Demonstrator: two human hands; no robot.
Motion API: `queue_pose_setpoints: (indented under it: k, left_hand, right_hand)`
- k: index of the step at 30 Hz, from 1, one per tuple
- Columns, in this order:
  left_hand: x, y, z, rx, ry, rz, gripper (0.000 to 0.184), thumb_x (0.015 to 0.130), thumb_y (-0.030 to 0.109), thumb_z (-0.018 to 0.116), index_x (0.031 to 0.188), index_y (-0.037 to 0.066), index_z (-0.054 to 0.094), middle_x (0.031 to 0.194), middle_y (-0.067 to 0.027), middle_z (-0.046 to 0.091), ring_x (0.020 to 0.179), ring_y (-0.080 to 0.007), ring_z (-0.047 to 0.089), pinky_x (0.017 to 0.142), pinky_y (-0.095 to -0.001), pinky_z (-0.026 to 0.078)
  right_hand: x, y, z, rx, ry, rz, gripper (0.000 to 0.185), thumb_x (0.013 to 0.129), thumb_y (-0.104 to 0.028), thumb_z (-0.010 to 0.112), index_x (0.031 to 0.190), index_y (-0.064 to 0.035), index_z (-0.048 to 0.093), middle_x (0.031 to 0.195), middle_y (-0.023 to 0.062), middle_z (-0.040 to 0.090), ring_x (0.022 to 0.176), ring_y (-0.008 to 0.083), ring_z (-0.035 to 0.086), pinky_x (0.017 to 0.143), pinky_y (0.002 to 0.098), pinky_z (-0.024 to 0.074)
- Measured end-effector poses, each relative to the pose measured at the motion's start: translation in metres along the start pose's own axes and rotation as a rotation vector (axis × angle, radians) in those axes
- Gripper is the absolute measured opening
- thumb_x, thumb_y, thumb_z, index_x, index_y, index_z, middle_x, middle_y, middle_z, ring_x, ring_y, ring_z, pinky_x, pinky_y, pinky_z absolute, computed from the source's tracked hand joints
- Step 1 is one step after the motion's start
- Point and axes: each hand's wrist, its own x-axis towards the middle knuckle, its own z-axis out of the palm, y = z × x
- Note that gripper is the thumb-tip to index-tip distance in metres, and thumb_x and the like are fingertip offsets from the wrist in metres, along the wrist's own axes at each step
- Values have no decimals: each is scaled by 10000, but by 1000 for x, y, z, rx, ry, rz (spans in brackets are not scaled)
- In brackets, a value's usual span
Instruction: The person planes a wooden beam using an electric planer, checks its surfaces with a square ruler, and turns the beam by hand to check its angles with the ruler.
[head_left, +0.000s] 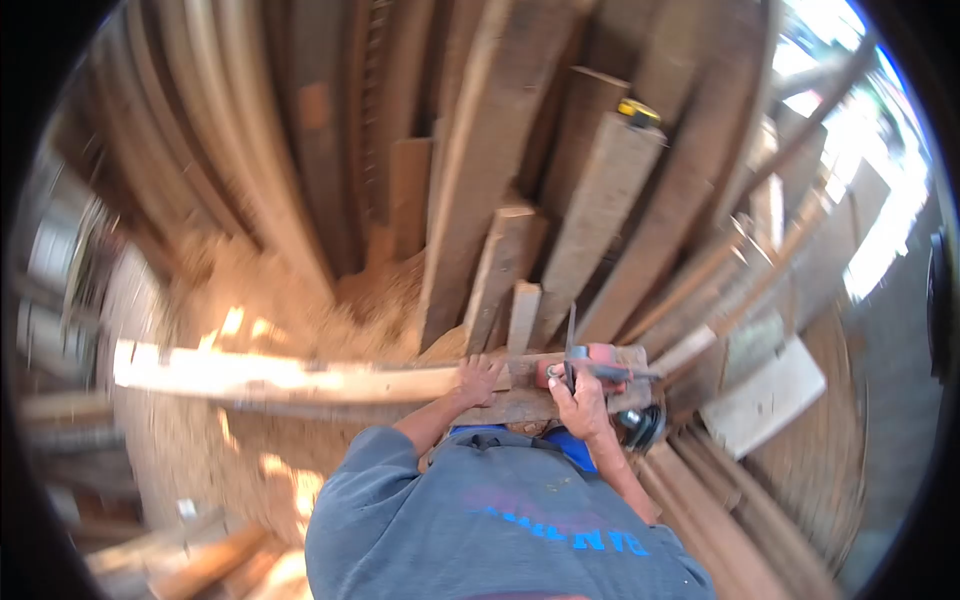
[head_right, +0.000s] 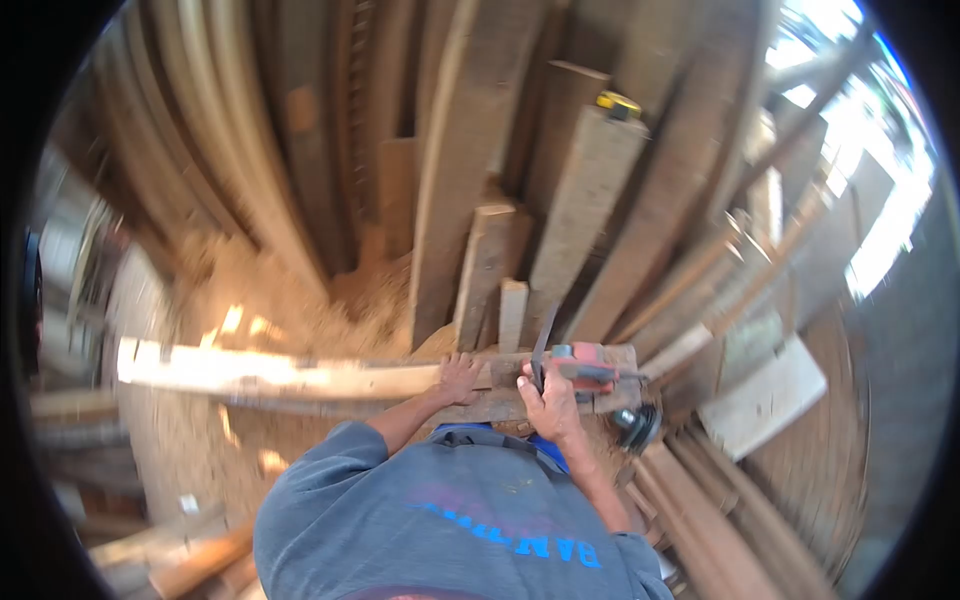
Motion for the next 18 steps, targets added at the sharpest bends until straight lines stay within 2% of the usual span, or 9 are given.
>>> queue_pose_setpoints:
  k: [1,5,8,11,12,14,15,16,18]
  left_hand:
    - [-5,6,12,21,100,-28,983,765,403,798,1589,153,323,1493,-251,433,1392,-450,399,1123,-642,324]
    - [-15,47,41,-7,461,-301,973,771,356,784,1607,204,310,1622,-285,258,1479,-499,279,1170,-673,242]
    - [-46,82,29,-145,342,-462,938,776,327,764,1602,249,328,1649,-289,186,1498,-514,237,1194,-664,203]
    - [-73,127,60,-304,411,-551,867,776,316,745,1567,269,394,1650,-290,183,1498,-514,238,1206,-631,213]
    - [-79,135,75,-387,309,-632,824,774,346,723,1543,256,443,1656,-279,177,1490,-516,251,1204,-607,236]
    - [-97,143,96,-627,32,-806,708,801,401,700,1474,244,547,1653,-270,210,1490,-516,237,1175,-609,278]
    - [-107,148,116,-727,5,-870,634,829,417,679,1425,218,595,1600,-275,320,1455,-498,318,1154,-584,324]
    - [-118,147,135,-824,-22,-931,573,857,433,658,1376,193,644,1547,-280,430,1420,-480,398,1133,-559,369]
    - [-146,144,163,-1017,-4,-893,609,888,468,637,1395,131,611,1412,-287,558,1337,-459,504,1114,-515,415]
  right_hand:
    - [16,2,-9,-43,-101,-68,283,950,-210,674,1094,31,634,838,175,689,791,302,693,775,407,543]
    - [83,-4,-15,-143,-541,-36,272,925,-219,685,1067,-1,605,907,203,718,881,360,709,817,438,546]
    - [105,-11,9,-313,-722,-96,343,900,-276,697,1078,0,598,932,209,722,929,391,703,858,476,529]
    - [124,9,49,-549,-914,-235,452,881,-342,718,1120,17,583,993,220,724,981,415,695,900,502,523]
    - [127,17,64,-616,-947,-268,485,877,-361,724,1133,24,578,1015,226,723,1000,423,691,914,508,522]
    - [125,33,87,-686,-993,-358,528,874,-375,731,1151,43,565,1037,242,716,1018,438,685,929,510,525]
    - [123,40,97,-719,-1012,-398,550,872,-382,734,1160,53,559,1048,250,713,1027,446,682,937,511,527]
    - [122,43,108,-766,-1057,-394,612,857,-400,769,1180,71,549,1147,290,675,1115,451,647,986,495,515]
    - [118,63,131,-775,-1053,-449,641,838,-400,798,1186,76,547,1227,303,635,1183,446,611,1019,482,498]
